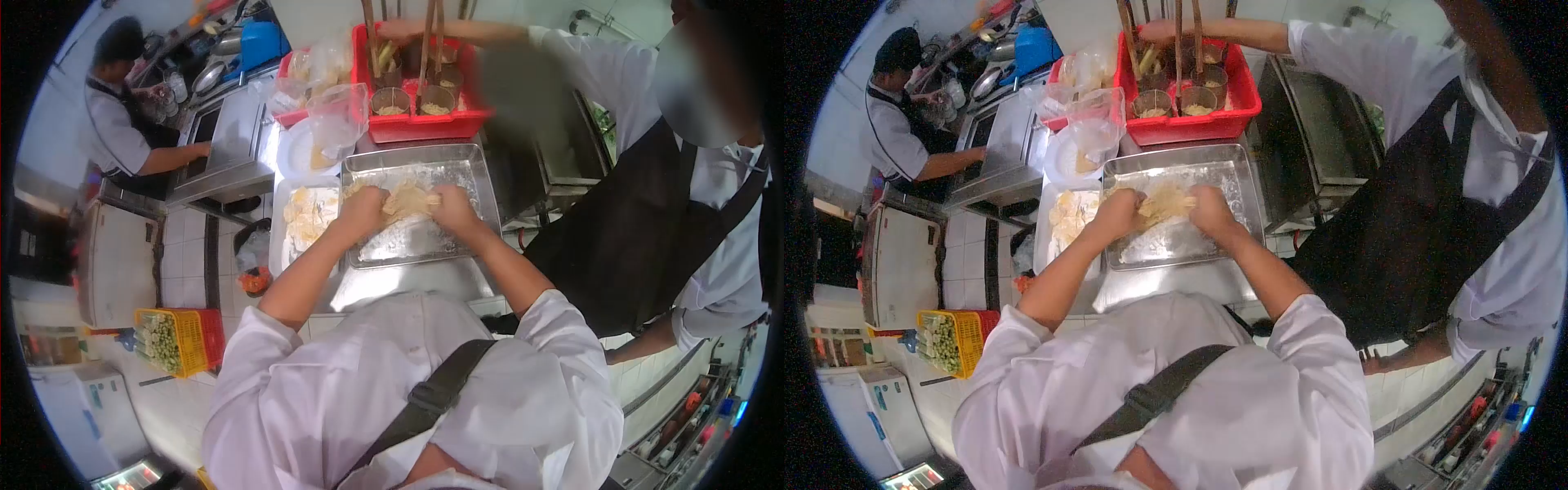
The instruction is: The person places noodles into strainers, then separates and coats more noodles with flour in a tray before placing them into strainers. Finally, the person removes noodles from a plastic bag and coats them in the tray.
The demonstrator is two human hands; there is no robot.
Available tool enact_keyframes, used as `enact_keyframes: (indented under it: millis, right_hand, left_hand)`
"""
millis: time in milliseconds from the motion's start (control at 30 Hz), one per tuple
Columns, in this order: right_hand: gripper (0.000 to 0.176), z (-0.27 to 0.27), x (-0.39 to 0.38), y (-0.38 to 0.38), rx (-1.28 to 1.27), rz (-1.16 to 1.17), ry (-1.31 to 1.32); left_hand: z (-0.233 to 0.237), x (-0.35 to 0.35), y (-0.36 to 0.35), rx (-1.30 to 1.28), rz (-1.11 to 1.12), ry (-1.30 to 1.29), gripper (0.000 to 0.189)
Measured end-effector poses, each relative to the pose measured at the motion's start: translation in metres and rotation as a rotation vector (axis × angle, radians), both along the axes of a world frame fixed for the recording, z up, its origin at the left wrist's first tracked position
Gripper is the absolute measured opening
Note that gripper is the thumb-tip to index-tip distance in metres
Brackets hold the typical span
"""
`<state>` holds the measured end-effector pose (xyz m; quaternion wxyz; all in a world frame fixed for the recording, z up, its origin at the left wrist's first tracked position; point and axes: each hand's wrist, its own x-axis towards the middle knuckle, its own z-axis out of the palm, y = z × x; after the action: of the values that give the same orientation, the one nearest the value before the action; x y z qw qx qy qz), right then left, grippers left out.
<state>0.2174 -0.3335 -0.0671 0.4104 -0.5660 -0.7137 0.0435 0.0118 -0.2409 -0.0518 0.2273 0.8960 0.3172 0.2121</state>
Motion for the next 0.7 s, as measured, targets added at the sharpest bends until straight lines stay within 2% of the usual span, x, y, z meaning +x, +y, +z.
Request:
enact_keyframes:
  millis: [33, 100, 133, 167, 200, 233, 267, 300, 333, 367, 400, 433, 467, 500, 533, 567, 600, 633, 667, 700]
  right_hand:
    - [0.028, 0.0, -0.008, -0.015, 0.009, -0.068, 0.061]
    - [0.025, 0.016, 0.003, 0.003, 0.117, -0.191, 0.137]
    - [0.018, 0.007, 0.0, 0.001, 0.232, -0.204, 0.254]
    - [0.018, -0.016, 0.004, 0.007, 0.19, -0.215, 0.269]
    - [0.02, -0.049, 0.013, 0.02, -0.098, -0.167, 0.134]
    - [0.022, -0.072, 0.014, 0.017, -0.371, -0.104, -0.002]
    - [0.024, -0.05, 0.005, 0.008, -0.294, -0.142, 0.005]
    - [0.024, -0.04, 0.013, 0.032, -0.219, -0.162, -0.02]
    - [0.023, -0.033, 0.022, 0.054, -0.028, -0.221, -0.115]
    - [0.023, -0.045, 0.02, 0.047, 0.103, -0.262, -0.19]
    - [0.023, -0.065, 0.005, 0.017, 0.168, -0.294, -0.238]
    - [0.023, -0.073, -0.019, -0.026, 0.051, -0.283, -0.19]
    - [0.019, -0.061, -0.035, -0.056, -0.392, -0.227, -0.046]
    - [0.021, -0.043, -0.009, -0.01, -0.656, -0.188, 0.03]
    - [0.021, -0.03, 0.029, 0.047, -0.531, -0.211, -0.027]
    - [0.021, -0.035, 0.051, 0.075, -0.438, -0.279, -0.082]
    - [0.021, -0.063, 0.041, 0.056, -0.426, -0.324, -0.101]
    - [0.021, -0.095, 0.008, -0.007, -0.491, -0.362, -0.082]
    - [0.024, -0.092, -0.005, -0.052, -0.741, -0.361, 0.006]
    - [0.027, -0.066, 0.015, -0.022, -0.854, -0.391, 0.055]
  left_hand:
    - [-0.002, -0.002, 0.011, -0.111, -0.005, 0.241, 0.036]
    - [0.039, -0.009, -0.004, 0.076, 0.069, -0.153, 0.041]
    - [0.036, -0.007, 0.006, 0.262, 0.087, -0.163, 0.039]
    - [0.023, -0.01, 0.004, 0.411, 0.097, -0.153, 0.038]
    - [0.002, -0.017, -0.002, 0.351, 0.098, -0.124, 0.038]
    - [-0.017, -0.023, -0.001, 0.074, 0.098, 0.075, 0.036]
    - [-0.003, -0.014, 0.009, -0.158, 0.089, 0.251, 0.034]
    - [0.011, -0.016, -0.008, -0.044, 0.112, 0.16, 0.028]
    - [0.004, 0.003, 0.023, 0.032, 0.101, 0.115, 0.028]
    - [-0.026, 0.011, 0.034, 0.156, 0.1, 0.06, 0.025]
    - [-0.056, 0.001, 0.014, 0.22, 0.096, 0.045, 0.026]
    - [-0.036, 0.004, 0.015, -0.666, 0.1, 0.445, 0.025]
    - [-0.01, -0.019, -0.047, -0.604, 0.094, 0.493, 0.024]
    - [0.02, 0.002, -0.027, -0.38, 0.091, 0.438, 0.024]
    - [0.027, 0.024, 0.015, -0.265, 0.099, 0.36, 0.024]
    - [0.014, 0.023, 0.024, 0.082, 0.025, 0.139, 0.021]
    - [-0.017, 0.002, 0.004, 0.353, -0.047, -0.028, 0.018]
    - [-0.061, -0.003, 0.009, -0.086, 0.019, 0.515, 0.015]
    - [-0.059, -0.015, -0.027, -0.07, -0.019, 0.487, 0.012]
    - [-0.03, 0.0, -0.013, 0.072, -0.039, 0.393, 0.011]
